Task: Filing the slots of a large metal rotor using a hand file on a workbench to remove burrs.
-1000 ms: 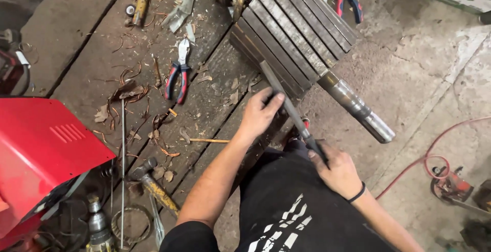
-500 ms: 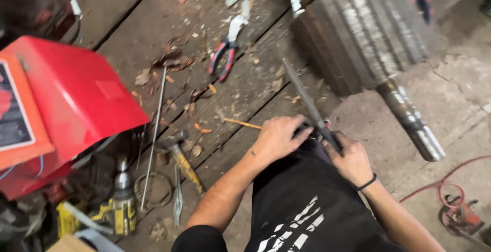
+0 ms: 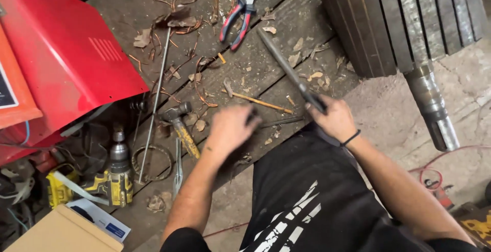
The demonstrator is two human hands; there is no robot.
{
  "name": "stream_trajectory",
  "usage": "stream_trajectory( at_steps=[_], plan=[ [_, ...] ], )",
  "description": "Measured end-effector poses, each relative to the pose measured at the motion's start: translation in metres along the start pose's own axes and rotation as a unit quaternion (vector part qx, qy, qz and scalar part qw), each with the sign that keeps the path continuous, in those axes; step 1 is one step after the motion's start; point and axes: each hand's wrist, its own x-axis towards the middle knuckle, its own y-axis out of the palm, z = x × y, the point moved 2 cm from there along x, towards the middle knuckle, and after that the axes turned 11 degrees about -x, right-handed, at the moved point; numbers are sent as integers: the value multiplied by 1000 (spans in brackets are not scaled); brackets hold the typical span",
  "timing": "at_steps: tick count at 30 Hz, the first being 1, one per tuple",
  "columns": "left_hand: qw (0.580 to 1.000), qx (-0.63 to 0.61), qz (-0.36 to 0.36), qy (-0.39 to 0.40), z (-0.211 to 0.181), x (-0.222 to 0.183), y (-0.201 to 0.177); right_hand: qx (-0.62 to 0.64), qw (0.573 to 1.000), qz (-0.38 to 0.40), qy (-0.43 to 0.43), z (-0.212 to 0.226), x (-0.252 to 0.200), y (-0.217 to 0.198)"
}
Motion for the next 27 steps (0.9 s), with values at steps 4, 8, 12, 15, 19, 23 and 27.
stream_trajectory(
  at_steps=[4, 8, 12, 15, 19, 23, 27],
  plan=[
    [993, -39, 85, 74, -15, -15, 34, -76, 996, -11, -44, 21, 2, -28],
    [995, -48, 83, 36, -13, -8, 32, -79, 995, -25, -46, -1, -6, -20],
    [994, -18, 77, 70, -24, 11, 21, -93, 994, -53, -37, -23, -17, -7],
    [991, -15, 75, 107, -35, 21, 17, -101, 991, -74, -50, -34, -35, -20],
    [986, 37, 71, 144, -55, 47, 16, 14, 985, -155, -81, -46, -76, -80],
    [976, 41, -5, 215, -105, 78, -7, 66, 963, -257, -47, -88, -105, -145],
    [956, -18, -78, 283, -172, 112, -30, 51, 949, -310, 8, -165, -89, -184]
  ],
)
